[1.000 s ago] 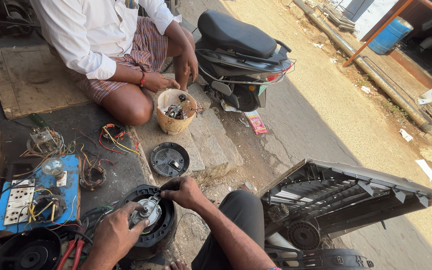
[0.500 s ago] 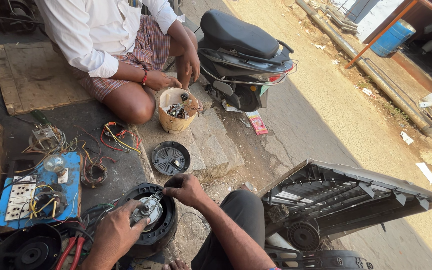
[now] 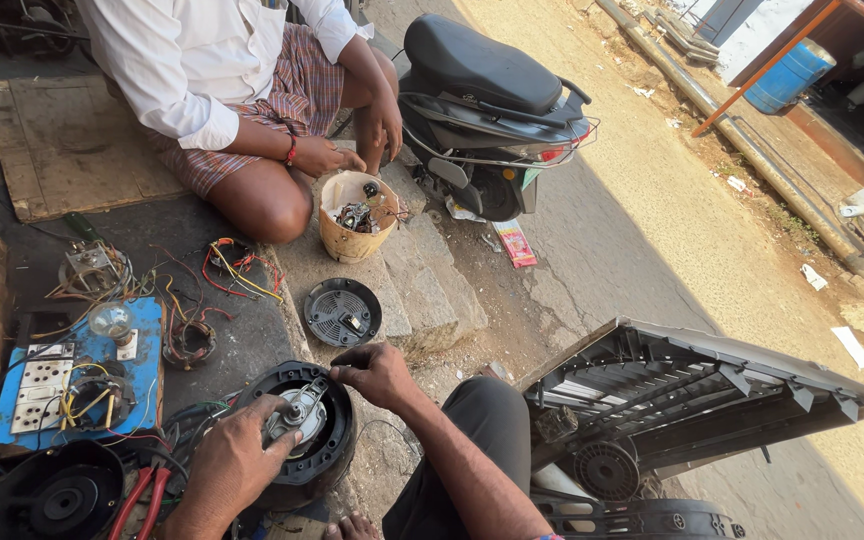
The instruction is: The person sits on the ground working on a small electric motor. They pick up small carbon brush components, fit them into the motor housing by hand, and press the parts into place, while another person nearby sorts parts in a bowl.
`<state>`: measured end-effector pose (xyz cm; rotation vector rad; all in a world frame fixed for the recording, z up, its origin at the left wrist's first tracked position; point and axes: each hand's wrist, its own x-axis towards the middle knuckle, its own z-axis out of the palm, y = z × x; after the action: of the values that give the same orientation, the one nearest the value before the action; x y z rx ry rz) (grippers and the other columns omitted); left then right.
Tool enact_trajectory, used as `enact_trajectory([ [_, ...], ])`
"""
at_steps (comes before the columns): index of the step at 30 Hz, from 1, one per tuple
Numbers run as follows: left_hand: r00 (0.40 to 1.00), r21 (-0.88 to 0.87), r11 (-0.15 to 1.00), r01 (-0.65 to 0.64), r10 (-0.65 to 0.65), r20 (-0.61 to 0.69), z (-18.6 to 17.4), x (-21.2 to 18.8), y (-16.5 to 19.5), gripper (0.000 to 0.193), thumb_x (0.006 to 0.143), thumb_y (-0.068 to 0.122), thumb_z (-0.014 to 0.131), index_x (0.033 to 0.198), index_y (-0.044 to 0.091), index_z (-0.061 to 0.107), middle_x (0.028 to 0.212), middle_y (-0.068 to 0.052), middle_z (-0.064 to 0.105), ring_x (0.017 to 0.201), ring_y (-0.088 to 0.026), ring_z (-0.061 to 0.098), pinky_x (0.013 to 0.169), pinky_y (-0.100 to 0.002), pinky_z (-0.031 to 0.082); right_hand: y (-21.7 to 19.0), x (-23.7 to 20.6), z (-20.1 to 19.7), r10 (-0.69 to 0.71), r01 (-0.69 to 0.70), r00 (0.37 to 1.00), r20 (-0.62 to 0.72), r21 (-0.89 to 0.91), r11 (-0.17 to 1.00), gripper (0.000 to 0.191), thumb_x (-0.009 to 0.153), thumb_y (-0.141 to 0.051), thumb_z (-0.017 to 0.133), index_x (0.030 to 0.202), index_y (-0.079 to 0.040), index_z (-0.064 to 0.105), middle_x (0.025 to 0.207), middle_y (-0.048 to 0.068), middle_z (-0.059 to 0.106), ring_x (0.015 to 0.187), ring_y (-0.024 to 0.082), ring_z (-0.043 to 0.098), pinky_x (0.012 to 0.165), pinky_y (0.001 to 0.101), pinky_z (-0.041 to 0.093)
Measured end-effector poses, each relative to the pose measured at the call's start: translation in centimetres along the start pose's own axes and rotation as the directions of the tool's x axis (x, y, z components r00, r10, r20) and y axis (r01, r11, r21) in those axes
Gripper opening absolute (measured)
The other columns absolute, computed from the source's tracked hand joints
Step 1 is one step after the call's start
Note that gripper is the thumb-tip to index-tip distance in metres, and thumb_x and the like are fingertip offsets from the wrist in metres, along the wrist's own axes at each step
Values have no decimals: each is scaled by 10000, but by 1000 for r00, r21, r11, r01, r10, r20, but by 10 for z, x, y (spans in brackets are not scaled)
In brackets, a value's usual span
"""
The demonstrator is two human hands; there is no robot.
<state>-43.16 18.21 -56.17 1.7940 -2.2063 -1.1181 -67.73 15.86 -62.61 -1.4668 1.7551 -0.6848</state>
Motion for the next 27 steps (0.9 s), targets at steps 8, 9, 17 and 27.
enact_trajectory([
  [8,999,8,1000,-27,27,-38,0,-2,1,457,829,385,769,1237,209,663,1125,-90,773,1095,-289,748,978,-442,577,-4,-3,-4,-50,51,998,22,-29,998,314,871,-307,788,1124,-122,800,1021,112,802,908,194,767,826,366,615],
  [9,999,7,1000,-15,15,-30,1,-2,0,462,829,382,772,1242,205,663,1126,-102,766,1089,-298,745,971,-444,577,-4,-4,-5,-61,61,998,24,-31,998,308,872,-302,788,1124,-125,801,1024,109,804,904,195,770,825,366,617],
  [17,932,-54,962,-269,246,-264,15,-7,-21,425,802,260,807,1169,75,698,1056,-208,740,1002,-397,711,875,-487,560,-1,-10,-2,-68,68,997,29,-4,998,275,888,-227,778,1144,-128,787,877,130,785,752,170,699,696,345,570],
  [27,932,-73,962,-264,236,-274,4,-5,-12,397,785,271,795,1125,90,700,1039,-190,747,1000,-395,708,872,-482,558,-20,-13,5,-395,389,918,-3,-174,905,220,897,-216,752,1102,-149,791,879,133,685,806,305,687,722,417,547],
])
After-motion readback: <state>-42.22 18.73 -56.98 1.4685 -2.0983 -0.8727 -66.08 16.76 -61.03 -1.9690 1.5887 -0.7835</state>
